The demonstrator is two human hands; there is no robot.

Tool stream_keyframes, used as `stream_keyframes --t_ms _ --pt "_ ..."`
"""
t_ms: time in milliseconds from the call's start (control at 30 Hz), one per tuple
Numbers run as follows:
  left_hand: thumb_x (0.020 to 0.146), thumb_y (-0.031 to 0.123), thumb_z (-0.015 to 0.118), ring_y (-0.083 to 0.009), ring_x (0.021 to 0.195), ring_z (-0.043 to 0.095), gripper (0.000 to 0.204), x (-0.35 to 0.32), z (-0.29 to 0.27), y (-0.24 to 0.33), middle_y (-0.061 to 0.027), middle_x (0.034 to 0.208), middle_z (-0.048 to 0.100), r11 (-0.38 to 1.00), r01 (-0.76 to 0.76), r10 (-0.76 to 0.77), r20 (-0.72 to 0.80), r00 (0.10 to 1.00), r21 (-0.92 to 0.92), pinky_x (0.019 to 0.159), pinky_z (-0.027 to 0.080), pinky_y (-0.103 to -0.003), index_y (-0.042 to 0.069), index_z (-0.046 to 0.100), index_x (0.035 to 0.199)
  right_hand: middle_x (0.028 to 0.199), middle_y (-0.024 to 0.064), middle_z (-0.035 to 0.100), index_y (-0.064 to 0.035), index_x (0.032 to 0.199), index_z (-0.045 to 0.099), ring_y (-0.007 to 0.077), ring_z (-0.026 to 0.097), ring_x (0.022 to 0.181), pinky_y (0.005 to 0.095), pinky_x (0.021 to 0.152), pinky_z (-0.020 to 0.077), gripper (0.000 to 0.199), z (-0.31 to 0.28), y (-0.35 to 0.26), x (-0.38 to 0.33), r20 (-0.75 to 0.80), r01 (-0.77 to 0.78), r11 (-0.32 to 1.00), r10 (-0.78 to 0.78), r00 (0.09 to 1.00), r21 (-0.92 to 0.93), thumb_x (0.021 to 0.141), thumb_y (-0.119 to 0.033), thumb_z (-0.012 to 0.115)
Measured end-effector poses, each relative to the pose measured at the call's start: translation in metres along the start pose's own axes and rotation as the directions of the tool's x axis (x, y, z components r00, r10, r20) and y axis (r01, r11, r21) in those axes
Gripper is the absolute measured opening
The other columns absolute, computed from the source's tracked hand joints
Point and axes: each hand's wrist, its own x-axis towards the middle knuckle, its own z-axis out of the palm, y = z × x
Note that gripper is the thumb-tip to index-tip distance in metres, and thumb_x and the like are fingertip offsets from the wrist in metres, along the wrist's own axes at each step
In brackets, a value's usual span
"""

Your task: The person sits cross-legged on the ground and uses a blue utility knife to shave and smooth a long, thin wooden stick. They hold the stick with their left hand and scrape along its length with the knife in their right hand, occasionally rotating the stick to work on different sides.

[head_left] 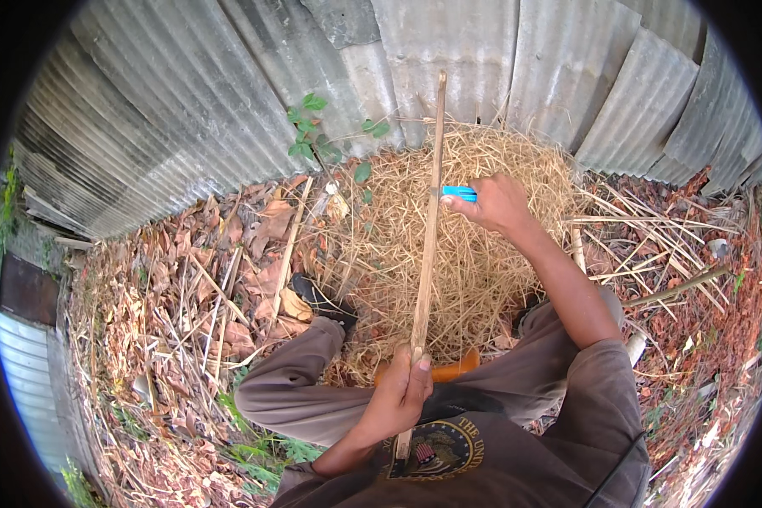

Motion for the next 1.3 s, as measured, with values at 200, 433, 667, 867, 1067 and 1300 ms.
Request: stream_keyframes --t_ms 200,433,667,867,1067,1300 --pt "0.103 0.015 0.037 -0.0081 0.056 0.039 0.017 -0.019 -0.003 -0.001 0.0 0.067 0.042 1.0 0.001 -0.001 0.103 0.995 0.001 0.052 0.036 -0.025 0.003 0.037 0.092 0.051 0.0122 0.057 -0.0048 0.059 0.065 0.0293 0.062 0.054 0.0443 0.051 0.0477 0.087 -0.008 0.028 0.012 0.018 -0.115 0.993 0.115 0.993 0.0 0.076 -0.086 0.039" --pt "0.103 0.017 0.037 -0.0086 0.056 0.039 0.018 -0.035 -0.015 0.0 0.0002 0.066 0.042 0.997 0.066 -0.062 0.152 0.986 -0.025 0.052 0.035 -0.026 0.004 0.037 0.091 0.056 0.012 0.06 -0.0057 0.064 0.067 0.0287 0.064 0.059 0.0441 0.056 0.0496 0.084 -0.013 0.046 0.016 0.016 -0.089 0.993 0.091 0.996 -0.079 0.077 -0.084 0.039" --pt "0.104 0.018 0.037 -0.0061 0.058 0.037 0.017 -0.042 -0.02 -0.001 0.0011 0.066 0.041 0.993 0.091 -0.075 0.182 0.98 -0.078 0.054 0.034 -0.022 0.004 0.041 0.095 0.058 0.0128 0.061 -0.0045 0.07 0.069 0.0288 0.064 0.062 0.0449 0.057 0.0496 0.087 -0.011 0.085 0.026 0.009 -0.132 0.984 0.134 0.991 -0.119 0.078 -0.084 0.035" --pt "0.104 0.018 0.039 -0.0071 0.059 0.039 0.019 -0.084 -0.037 0.008 0.0011 0.066 0.043 0.963 0.266 -0.217 0.43 0.876 -0.055 0.056 0.036 -0.025 0.005 0.041 0.089 0.085 0.0259 0.068 0.0041 0.088 0.07 0.0393 0.068 0.09 0.0498 0.078 0.0504 0.099 -0.037 0.205 0.029 -0.109 -0.709 0.67 0.739 0.665 0.218 0.08 -0.085 0.028" --pt "0.104 0.023 0.039 -0.004 0.054 0.035 0.026 -0.067 -0.065 -0.006 0.0038 0.062 0.041 0.964 0.254 -0.25 0.059 0.966 -0.08 0.05 0.033 -0.021 0.007 0.042 0.083 0.095 0.0336 0.065 0.0115 0.095 0.067 0.0433 0.062 0.102 0.0498 0.091 0.0433 0.105 -0.042 0.258 -0.008 -0.164 -0.737 0.645 0.764 0.624 0.203 0.077 -0.085 0.033" --pt "0.105 0.032 0.034 -0.0036 0.045 0.036 0.034 -0.014 -0.05 -0.024 0.0031 0.06 0.041 0.945 0.138 -0.125 0.061 0.99 -0.298 0.042 0.032 -0.019 0.008 0.04 0.081 0.047 0.0132 0.048 0.0017 0.055 0.057 0.0295 0.054 0.049 0.045 0.053 0.0432 0.089 -0.054 0.07 -0.013 0.092 -0.341 0.911 0.328 0.94 0.233 0.081 -0.081 0.039"
